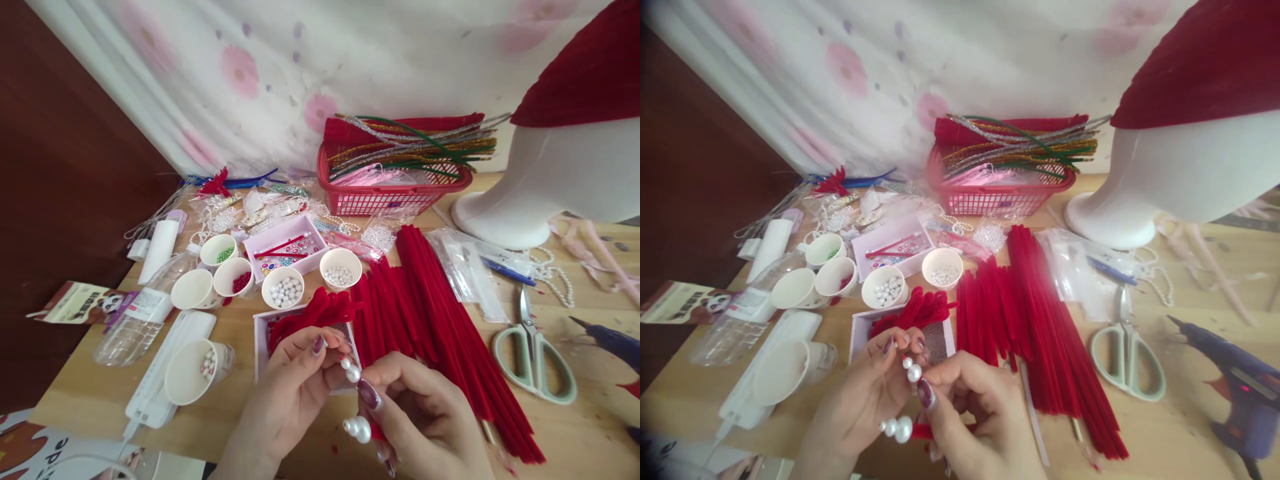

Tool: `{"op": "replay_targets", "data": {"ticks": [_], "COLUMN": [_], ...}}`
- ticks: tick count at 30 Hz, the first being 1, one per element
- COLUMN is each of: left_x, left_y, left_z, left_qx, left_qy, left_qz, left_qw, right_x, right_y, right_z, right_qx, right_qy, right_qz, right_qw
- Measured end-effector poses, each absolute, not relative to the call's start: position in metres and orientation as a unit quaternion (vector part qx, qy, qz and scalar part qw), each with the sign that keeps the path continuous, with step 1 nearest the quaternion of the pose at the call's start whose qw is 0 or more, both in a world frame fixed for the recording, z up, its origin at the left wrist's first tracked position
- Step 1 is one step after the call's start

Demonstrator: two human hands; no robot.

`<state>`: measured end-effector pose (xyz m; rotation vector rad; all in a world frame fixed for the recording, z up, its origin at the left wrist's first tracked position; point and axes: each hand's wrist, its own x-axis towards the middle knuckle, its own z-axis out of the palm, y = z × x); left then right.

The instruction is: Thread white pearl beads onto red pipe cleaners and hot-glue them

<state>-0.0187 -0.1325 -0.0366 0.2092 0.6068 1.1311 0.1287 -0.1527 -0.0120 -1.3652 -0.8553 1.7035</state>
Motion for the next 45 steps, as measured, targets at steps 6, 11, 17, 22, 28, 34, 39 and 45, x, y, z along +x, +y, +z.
{"op": "replay_targets", "data": {"ticks": [6, 11, 17, 22, 28, 34, 39, 45], "left_x": [-0.019, -0.017, -0.017, -0.017, -0.015, -0.015, -0.015, -0.014], "left_y": [-0.138, -0.141, -0.143, -0.144, -0.143, -0.142, -0.143, -0.143], "left_z": [-0.040, -0.041, -0.039, -0.040, -0.040, -0.039, -0.039, -0.040], "left_qx": [0.072, 0.067, 0.067, 0.065, 0.065, 0.066, 0.066, 0.067], "left_qy": [0.257, 0.261, 0.265, 0.266, 0.272, 0.270, 0.273, 0.281], "left_qz": [0.514, 0.506, 0.490, 0.488, 0.486, 0.486, 0.485, 0.486], "left_qw": [0.815, 0.819, 0.827, 0.829, 0.828, 0.829, 0.828, 0.825], "right_x": [0.128, 0.128, 0.128, 0.130, 0.131, 0.130, 0.131, 0.133], "right_y": [-0.157, -0.158, -0.158, -0.160, -0.160, -0.159, -0.159, -0.160], "right_z": [-0.014, -0.011, -0.009, -0.012, -0.011, -0.011, -0.013, -0.014], "right_qx": [-0.517, -0.512, -0.508, -0.490, -0.493, -0.501, -0.501, -0.496], "right_qy": [-0.356, -0.358, -0.359, -0.364, -0.366, -0.362, -0.364, -0.378], "right_qz": [0.669, 0.675, 0.679, 0.686, 0.680, 0.678, 0.677, 0.677], "right_qw": [0.399, 0.391, 0.391, 0.396, 0.400, 0.398, 0.397, 0.390]}}
